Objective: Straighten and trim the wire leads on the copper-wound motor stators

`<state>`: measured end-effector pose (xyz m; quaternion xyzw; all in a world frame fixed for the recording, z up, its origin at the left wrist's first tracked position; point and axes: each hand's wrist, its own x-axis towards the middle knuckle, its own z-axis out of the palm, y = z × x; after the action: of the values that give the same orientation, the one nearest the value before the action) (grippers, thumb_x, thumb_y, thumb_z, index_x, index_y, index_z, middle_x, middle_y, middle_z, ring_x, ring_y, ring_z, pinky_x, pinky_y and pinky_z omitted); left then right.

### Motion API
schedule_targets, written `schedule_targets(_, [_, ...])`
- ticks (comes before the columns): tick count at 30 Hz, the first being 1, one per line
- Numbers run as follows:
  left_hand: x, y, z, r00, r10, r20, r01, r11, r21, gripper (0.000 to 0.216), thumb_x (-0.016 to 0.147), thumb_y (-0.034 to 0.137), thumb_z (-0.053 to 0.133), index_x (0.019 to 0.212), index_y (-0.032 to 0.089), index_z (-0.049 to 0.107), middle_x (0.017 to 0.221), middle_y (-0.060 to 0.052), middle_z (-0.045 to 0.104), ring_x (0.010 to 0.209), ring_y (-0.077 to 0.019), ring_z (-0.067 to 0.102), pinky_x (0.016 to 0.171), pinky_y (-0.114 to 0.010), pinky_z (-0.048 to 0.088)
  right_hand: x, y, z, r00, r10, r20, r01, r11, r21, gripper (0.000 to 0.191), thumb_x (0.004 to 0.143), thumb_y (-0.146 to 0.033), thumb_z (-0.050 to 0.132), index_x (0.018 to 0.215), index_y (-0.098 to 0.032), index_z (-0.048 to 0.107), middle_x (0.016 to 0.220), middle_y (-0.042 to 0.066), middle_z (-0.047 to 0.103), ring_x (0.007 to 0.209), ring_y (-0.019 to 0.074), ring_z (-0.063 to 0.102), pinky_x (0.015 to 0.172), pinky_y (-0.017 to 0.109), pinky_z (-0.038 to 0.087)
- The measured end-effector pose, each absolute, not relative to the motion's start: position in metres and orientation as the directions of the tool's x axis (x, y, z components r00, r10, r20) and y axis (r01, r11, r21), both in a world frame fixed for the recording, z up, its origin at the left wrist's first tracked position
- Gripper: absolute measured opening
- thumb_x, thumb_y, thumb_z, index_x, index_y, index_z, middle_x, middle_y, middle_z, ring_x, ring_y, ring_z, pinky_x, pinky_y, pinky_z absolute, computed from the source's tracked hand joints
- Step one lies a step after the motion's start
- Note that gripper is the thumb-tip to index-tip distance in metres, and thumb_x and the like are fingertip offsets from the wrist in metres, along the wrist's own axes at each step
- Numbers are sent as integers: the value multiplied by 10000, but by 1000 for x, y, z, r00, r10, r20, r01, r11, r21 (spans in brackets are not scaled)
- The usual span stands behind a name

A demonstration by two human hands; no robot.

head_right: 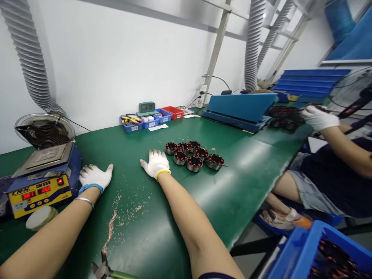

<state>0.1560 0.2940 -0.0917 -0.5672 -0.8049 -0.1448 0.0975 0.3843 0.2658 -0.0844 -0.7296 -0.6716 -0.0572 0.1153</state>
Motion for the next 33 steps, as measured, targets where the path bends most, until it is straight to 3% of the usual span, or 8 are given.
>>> schedule_targets(5, [155, 324, -88, -406, 882, 241, 914, 390, 111, 947, 818, 692, 437, 1387, -59, 343, 1430, -298, 333, 1329, -401, 323, 1095, -486, 280, 387, 288, -84, 93, 973, 211, 994, -79, -71, 714, 970, -588, 378, 1434, -46, 390, 1424, 199, 398, 1289, 337, 347, 1085, 439, 218])
schedule_targets(10, [148, 352, -83, -320, 927, 196, 947, 314, 60, 874, 862, 724, 397, 1422, 55, 332, 1475, -210, 317, 1362, -330, 298, 1116, -484, 259, 389, 307, -86, 50, 981, 185, 998, -41, -55, 721, 972, -596, 358, 1444, -51, 381, 1446, 199, 372, 1309, 339, 325, 1088, 463, 211])
schedule_targets(16, [158, 374, -78, 54, 992, 112, 998, -57, 29, 760, 911, 680, 379, 1435, 131, 343, 1502, -162, 301, 1382, -312, 278, 1130, -526, 235, 384, 330, -85, -69, 986, 149, 996, 75, -38, 696, 978, -589, 348, 1458, -85, 369, 1482, 169, 340, 1344, 325, 293, 1107, 492, 189])
schedule_targets(22, [179, 357, -81, 455, 886, 85, 886, -460, 52, 688, 938, 625, 397, 1441, 159, 343, 1515, -136, 296, 1399, -294, 256, 1149, -533, 206, 378, 325, -88, -294, 941, 167, 955, 298, 2, 584, 1006, -507, 361, 1463, -143, 373, 1505, 120, 319, 1366, 299, 266, 1132, 469, 164])
schedule_targets(26, [183, 331, -82, 577, 811, 101, 807, -585, 81, 659, 959, 601, 368, 1441, 153, 347, 1504, -138, 319, 1398, -285, 267, 1150, -528, 212, 377, 305, -93, -421, 890, 174, 906, 424, 22, 557, 992, -429, 427, 1461, -133, 379, 1502, 122, 325, 1364, 308, 273, 1142, 474, 157])
schedule_targets(33, [187, 279, -88, 668, 731, 139, 716, -682, 149, 712, 951, 605, 378, 1436, 85, 344, 1482, -185, 343, 1396, -286, 278, 1163, -499, 200, 369, 246, -95, -499, 847, 186, 860, 510, -17, 745, 898, -434, 557, 1472, -26, 315, 1487, 199, 316, 1358, 352, 279, 1153, 495, 147])
